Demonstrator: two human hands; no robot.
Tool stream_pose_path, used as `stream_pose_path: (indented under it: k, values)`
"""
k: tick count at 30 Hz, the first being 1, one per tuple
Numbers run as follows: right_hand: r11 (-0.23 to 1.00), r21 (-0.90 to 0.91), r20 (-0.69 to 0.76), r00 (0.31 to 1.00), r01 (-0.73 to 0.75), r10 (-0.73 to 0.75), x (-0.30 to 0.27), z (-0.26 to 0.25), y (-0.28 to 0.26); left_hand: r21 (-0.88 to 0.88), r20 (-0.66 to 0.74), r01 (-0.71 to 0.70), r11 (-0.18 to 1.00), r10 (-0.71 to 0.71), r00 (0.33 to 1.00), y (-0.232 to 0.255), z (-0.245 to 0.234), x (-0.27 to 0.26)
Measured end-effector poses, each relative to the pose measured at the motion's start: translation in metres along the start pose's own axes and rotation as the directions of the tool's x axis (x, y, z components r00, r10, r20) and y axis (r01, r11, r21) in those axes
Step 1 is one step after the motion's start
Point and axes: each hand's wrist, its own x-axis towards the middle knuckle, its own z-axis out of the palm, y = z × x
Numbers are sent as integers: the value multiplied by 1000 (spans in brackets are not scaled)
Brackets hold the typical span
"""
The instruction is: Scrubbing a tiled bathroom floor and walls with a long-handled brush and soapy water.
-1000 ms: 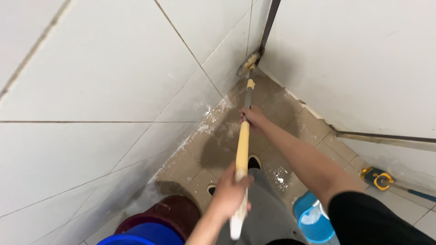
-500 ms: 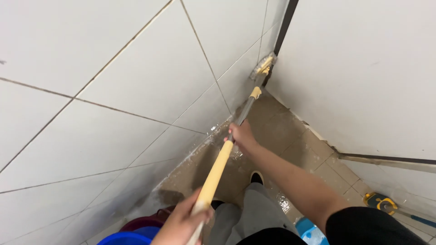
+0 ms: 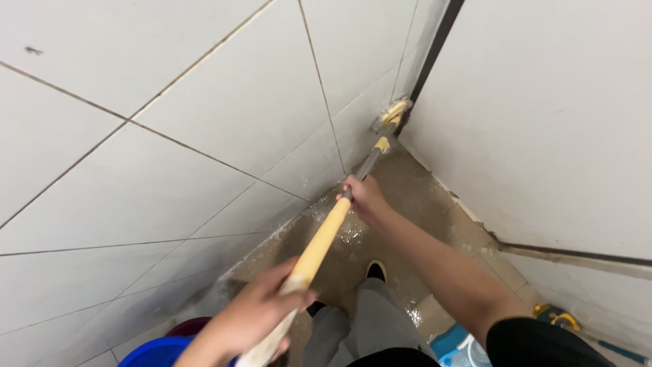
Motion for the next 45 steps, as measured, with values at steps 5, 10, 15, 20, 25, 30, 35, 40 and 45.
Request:
stream_pose_path:
  k: [5, 10, 15, 20, 25, 30, 35, 40, 45]
  values:
    - [999, 3, -34, 998, 47, -47, -2, 28, 5, -17, -42, 37, 999, -38, 998, -25, -28, -2]
    - [999, 32, -67, 998, 13, -11, 89, -26, 76, -54, -29, 43, 998, -45, 999, -45, -17, 71]
    - [993, 35, -58, 991, -116, 118, 132, -73, 113, -110, 4, 54, 992, -54, 999, -54, 3, 122]
    - [994, 72, 32, 996, -82, 80, 86, -42, 83, -48, 20, 36, 998, -35, 999, -19, -12, 60]
    - [995, 93, 35, 999, 28, -31, -17, 31, 13, 9, 25, 41, 999, -41, 999, -27, -29, -16]
    - [1000, 15, -7, 1000, 15, -15, 9, 47, 38, 150, -65, 87, 985, -78, 995, -58, -75, 5]
    - [994, -96, -28, 998, -53, 50, 135, -4, 149, 323, -244, 151, 935, -71, 967, -64, -69, 43]
    - [947, -102, 5, 952, -305, 307, 185, -76, 204, 526, -247, 129, 841, 6, 969, -67, -31, 80]
    - [934, -84, 35, 936, -347, 350, 154, -32, 229, 629, -223, 23, 777, 152, 963, -127, -67, 75]
